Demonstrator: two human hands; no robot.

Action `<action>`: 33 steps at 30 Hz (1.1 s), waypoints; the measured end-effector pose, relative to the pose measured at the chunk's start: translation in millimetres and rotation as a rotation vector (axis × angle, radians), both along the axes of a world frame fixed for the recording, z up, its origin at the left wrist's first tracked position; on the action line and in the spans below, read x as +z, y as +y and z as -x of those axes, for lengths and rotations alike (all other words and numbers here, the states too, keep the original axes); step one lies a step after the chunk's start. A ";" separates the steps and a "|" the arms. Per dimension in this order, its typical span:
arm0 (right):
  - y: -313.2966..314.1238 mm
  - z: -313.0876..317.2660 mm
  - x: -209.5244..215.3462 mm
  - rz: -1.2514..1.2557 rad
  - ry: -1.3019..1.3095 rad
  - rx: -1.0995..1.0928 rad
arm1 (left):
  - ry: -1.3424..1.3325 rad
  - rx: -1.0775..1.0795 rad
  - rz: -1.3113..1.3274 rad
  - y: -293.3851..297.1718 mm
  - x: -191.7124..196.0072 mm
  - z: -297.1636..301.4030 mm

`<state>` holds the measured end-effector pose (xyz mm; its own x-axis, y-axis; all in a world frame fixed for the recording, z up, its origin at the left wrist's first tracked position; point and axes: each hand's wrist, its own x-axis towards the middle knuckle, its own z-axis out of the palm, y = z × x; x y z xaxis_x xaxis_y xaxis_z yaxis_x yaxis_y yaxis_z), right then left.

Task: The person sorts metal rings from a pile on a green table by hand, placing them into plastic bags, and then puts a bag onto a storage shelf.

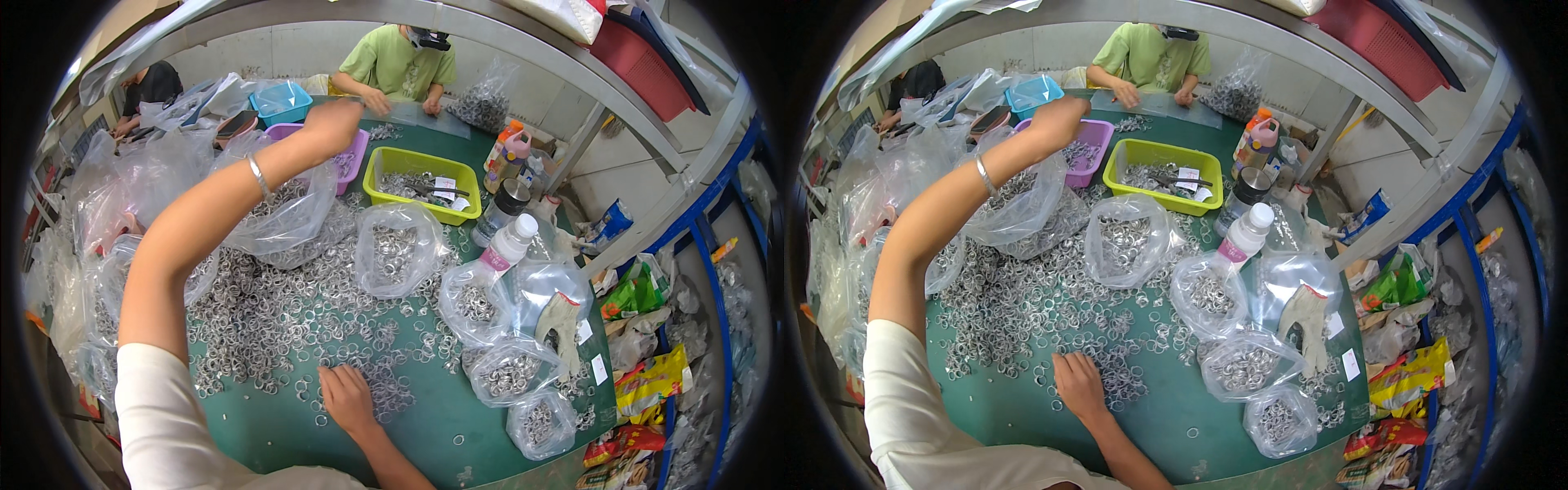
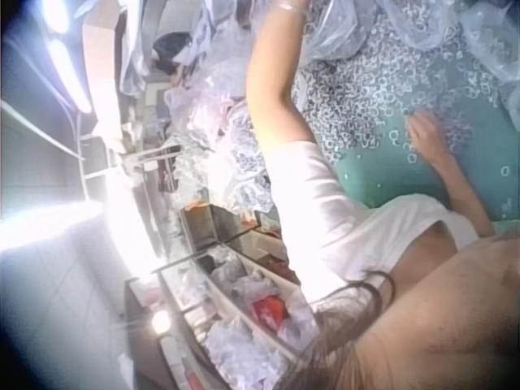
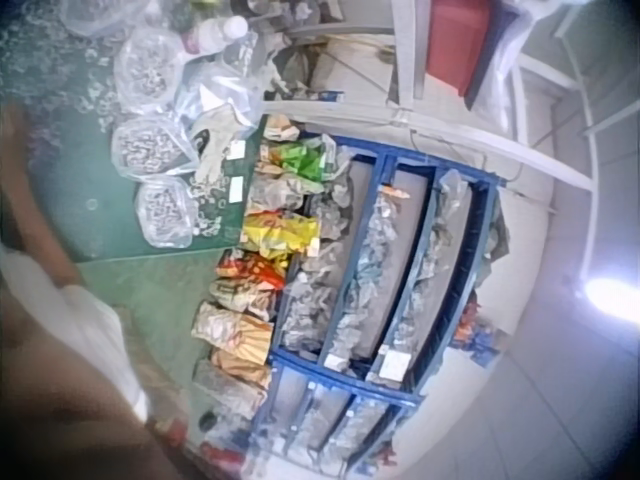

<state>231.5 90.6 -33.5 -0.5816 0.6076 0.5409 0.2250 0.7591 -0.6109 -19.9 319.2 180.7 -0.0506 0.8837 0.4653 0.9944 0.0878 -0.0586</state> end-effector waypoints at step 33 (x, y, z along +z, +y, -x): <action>0.0 5.5 3.9 0.034 0.049 -0.153 | -0.623 -0.019 0.108 -381.6 -209.5 -71.7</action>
<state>226.1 90.6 -29.6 -0.4548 0.7055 0.5436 0.3056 0.6969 -0.6488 51.8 -62.3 -28.9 -0.2670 0.9274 0.2620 0.8461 0.0955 0.5244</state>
